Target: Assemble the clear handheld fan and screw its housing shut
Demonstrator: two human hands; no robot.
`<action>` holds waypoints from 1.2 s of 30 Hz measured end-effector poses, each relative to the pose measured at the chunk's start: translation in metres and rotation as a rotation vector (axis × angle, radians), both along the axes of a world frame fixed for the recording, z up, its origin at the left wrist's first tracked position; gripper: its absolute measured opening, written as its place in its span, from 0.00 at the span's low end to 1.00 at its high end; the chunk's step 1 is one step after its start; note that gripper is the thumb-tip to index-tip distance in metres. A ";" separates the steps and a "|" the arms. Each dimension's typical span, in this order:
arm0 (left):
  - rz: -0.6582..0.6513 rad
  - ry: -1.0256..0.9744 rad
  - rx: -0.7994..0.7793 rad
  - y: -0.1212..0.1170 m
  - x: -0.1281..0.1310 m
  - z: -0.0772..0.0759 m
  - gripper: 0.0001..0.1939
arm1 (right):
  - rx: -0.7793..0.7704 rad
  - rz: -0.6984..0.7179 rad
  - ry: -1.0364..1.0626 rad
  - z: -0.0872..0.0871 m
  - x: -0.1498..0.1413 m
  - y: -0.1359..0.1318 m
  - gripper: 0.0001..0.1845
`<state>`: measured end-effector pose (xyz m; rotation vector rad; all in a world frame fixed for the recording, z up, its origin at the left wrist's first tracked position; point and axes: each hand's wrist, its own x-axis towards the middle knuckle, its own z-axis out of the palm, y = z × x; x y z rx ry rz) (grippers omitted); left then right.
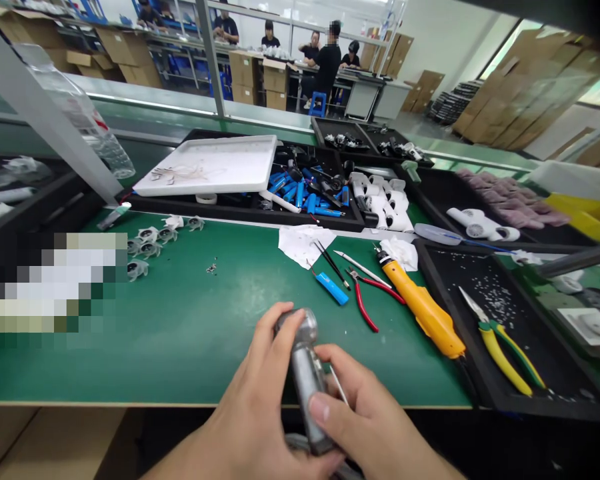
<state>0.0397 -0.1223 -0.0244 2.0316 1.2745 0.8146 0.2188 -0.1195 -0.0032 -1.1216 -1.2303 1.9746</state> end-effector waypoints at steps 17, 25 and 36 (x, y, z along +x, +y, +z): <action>-0.185 -0.246 -0.033 -0.007 -0.006 0.017 0.52 | -0.262 0.006 0.387 -0.009 -0.004 -0.019 0.36; -0.148 -0.176 0.137 0.008 -0.010 0.010 0.59 | -0.225 0.151 0.372 0.006 0.008 -0.005 0.28; -0.071 0.104 0.039 0.004 -0.009 0.019 0.59 | 0.050 0.048 0.130 -0.006 -0.012 0.001 0.33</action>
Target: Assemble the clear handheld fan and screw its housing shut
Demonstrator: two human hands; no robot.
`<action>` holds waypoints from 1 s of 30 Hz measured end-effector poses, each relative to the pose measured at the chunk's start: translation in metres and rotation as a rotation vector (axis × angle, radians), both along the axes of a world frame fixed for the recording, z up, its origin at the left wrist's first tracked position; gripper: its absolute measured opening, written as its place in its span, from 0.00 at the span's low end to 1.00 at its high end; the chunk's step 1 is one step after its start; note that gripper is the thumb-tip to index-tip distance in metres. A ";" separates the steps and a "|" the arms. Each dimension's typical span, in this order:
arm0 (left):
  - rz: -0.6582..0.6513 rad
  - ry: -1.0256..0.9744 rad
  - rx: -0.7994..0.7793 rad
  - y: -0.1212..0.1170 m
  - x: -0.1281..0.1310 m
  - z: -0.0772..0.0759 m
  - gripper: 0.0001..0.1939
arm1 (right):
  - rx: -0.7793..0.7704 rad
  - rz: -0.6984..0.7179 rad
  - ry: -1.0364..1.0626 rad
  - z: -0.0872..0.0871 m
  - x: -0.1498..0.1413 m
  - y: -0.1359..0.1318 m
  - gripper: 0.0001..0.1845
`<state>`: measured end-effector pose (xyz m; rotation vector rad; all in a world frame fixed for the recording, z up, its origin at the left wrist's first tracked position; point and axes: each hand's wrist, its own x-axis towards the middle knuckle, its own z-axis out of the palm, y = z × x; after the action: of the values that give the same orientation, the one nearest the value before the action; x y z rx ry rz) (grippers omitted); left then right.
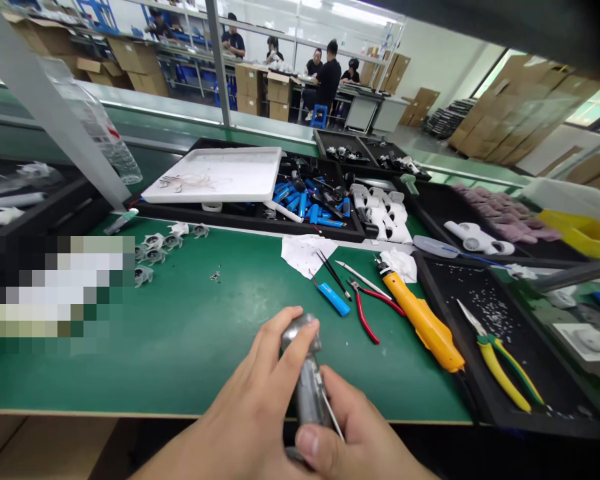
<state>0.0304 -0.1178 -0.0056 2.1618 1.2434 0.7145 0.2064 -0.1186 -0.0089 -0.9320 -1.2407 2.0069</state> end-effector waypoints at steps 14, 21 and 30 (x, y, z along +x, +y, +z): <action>-0.109 0.031 0.048 -0.001 -0.022 0.009 0.44 | -0.209 0.073 0.082 0.002 -0.005 -0.001 0.40; -0.157 -0.054 0.112 -0.002 -0.028 -0.005 0.47 | -0.041 0.106 -0.050 0.000 -0.012 0.003 0.37; -0.279 -0.048 0.116 0.055 -0.035 0.003 0.57 | -0.111 0.092 0.203 -0.026 -0.018 0.031 0.36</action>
<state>-0.0048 -0.0625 -0.0027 2.3365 0.8708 0.7295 0.1881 -0.0876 -0.0345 -0.7116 -1.0875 2.2003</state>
